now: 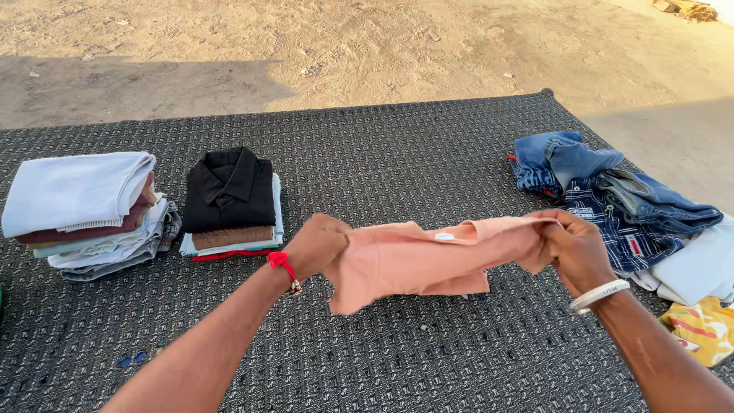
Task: The person folds a black shirt, a pink pair of shorts, a peach t-shirt, and a blue plaid shirt by hand, placing each one into a stack on a textured surface.
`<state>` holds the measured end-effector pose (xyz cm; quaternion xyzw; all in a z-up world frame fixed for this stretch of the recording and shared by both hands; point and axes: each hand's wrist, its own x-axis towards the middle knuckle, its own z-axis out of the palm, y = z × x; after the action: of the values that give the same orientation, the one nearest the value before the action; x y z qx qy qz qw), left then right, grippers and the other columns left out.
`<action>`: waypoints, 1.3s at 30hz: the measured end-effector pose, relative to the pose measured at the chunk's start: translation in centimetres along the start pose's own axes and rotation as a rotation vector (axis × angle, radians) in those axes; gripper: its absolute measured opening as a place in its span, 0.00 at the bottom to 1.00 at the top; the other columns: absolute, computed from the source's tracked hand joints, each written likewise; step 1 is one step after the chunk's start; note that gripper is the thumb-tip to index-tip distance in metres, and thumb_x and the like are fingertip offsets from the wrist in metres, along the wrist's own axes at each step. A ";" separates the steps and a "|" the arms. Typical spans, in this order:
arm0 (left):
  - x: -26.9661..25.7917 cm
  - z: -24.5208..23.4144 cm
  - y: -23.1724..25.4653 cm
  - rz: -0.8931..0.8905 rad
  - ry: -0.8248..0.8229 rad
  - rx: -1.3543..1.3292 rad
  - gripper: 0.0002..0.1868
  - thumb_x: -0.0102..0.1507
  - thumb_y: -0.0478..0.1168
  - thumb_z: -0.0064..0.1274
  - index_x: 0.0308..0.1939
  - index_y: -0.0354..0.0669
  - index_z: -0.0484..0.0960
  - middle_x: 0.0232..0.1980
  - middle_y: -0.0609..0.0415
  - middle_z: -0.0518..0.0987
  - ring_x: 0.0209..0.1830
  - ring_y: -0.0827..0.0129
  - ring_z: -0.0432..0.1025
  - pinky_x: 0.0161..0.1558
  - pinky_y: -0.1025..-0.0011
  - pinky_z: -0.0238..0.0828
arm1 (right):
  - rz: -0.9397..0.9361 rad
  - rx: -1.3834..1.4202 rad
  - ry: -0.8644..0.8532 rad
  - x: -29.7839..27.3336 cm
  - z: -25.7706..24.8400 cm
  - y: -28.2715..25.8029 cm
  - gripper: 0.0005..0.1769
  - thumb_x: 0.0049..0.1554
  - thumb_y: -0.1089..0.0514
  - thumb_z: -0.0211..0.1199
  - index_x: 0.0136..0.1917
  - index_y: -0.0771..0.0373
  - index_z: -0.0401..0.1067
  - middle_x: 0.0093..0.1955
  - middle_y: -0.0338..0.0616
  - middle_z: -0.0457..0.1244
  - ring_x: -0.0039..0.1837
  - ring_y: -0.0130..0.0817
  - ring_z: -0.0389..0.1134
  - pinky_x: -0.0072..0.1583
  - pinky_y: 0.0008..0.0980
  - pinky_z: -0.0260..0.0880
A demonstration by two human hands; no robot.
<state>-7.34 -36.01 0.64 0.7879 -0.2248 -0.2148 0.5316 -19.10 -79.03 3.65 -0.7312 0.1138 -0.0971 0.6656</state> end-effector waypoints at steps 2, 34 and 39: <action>0.5 1.0 -0.4 -0.106 -0.374 0.284 0.08 0.53 0.35 0.53 0.29 0.30 0.81 0.27 0.53 0.75 0.29 0.75 0.66 0.29 0.65 0.63 | -0.017 0.028 -0.021 0.7 2.3 -1.7 0.12 0.64 0.62 0.58 0.58 0.69 0.76 0.50 0.44 0.69 0.48 0.24 0.70 0.51 0.27 0.71; 6.6 0.3 -0.6 0.097 0.405 -0.232 0.20 0.71 0.41 0.42 0.40 0.25 0.81 0.35 0.47 0.80 0.32 0.72 0.70 0.34 0.67 0.66 | 0.211 0.083 -0.098 3.5 -1.9 -0.2 0.10 0.61 0.58 0.65 0.53 0.66 0.75 0.40 0.33 0.65 0.36 0.19 0.59 0.38 0.23 0.60; 9.8 1.3 -1.9 -0.385 0.596 -0.036 0.45 0.58 0.59 0.56 0.64 0.25 0.61 0.56 0.29 0.78 0.56 0.46 0.76 0.59 0.59 0.71 | 0.256 -0.308 0.054 6.1 1.9 2.9 0.34 0.54 0.46 0.71 0.65 0.70 0.69 0.55 0.49 0.68 0.54 0.35 0.69 0.58 0.36 0.70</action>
<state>0.09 -42.07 -2.52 0.8342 0.0968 -0.0757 0.5376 -12.84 -79.32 0.56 -0.8011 0.2369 -0.0127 0.5495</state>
